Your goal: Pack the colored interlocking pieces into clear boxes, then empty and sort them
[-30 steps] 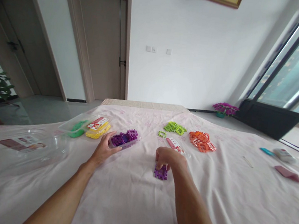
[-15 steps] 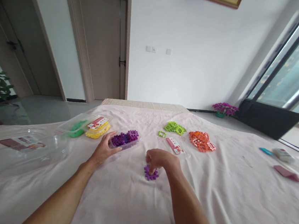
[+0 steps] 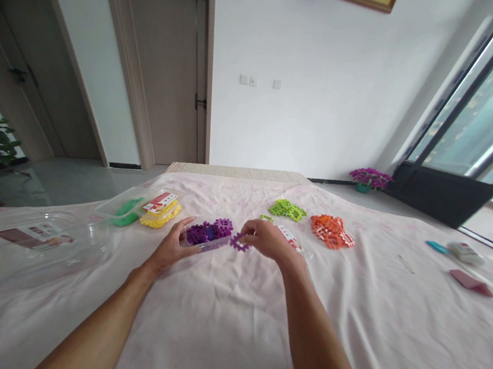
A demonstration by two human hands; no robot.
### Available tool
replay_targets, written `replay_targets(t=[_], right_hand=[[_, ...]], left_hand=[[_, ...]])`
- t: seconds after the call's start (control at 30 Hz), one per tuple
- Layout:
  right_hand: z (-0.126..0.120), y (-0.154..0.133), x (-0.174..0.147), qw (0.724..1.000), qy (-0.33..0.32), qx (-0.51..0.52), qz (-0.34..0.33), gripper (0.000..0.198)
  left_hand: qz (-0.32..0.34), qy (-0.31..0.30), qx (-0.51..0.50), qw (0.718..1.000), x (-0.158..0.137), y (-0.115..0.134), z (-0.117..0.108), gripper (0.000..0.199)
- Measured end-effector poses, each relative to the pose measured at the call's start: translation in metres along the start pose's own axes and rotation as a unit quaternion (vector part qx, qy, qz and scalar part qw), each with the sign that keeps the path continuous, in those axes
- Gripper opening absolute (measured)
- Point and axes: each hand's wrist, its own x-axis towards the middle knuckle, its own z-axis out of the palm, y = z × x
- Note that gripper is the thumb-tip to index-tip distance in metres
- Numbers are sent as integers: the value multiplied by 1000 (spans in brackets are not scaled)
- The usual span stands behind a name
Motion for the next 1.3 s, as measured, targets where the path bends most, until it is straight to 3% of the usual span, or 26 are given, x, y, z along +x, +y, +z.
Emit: replay_targets(t=[0.1,0.2,0.3,0.47,0.77,0.9,1.1,1.3], right_hand=[[-2,-5,4,990,140,12,-24,17],[7,-6,9,983,173,20,-53,20],[19,-6,13,983,168,2,-77,22],[30,-13,15,984,165,-32,-53,22],[38,-2,23,994,83,-11,-73,23],[39,1,28,997,43,-28,-61,23],[34,-6,25,992,34,-96,-77,23],[34,-6,25,992,31,-88,-88,25]], left_hand=[[-3,-18,-8,1000,-1,3,1,84],[-9,-35,-13,999,-1,5,1,85],[-12,-50,-18,999,-2,6,1,86],[-13,-70,-34,997,-3,9,2,84],[-3,-80,-38,996,-1,5,3,88],[12,-77,-24,997,-1,4,4,87],[-4,-87,-48,995,-1,2,5,89],[0,-85,-41,996,-1,0,5,89]])
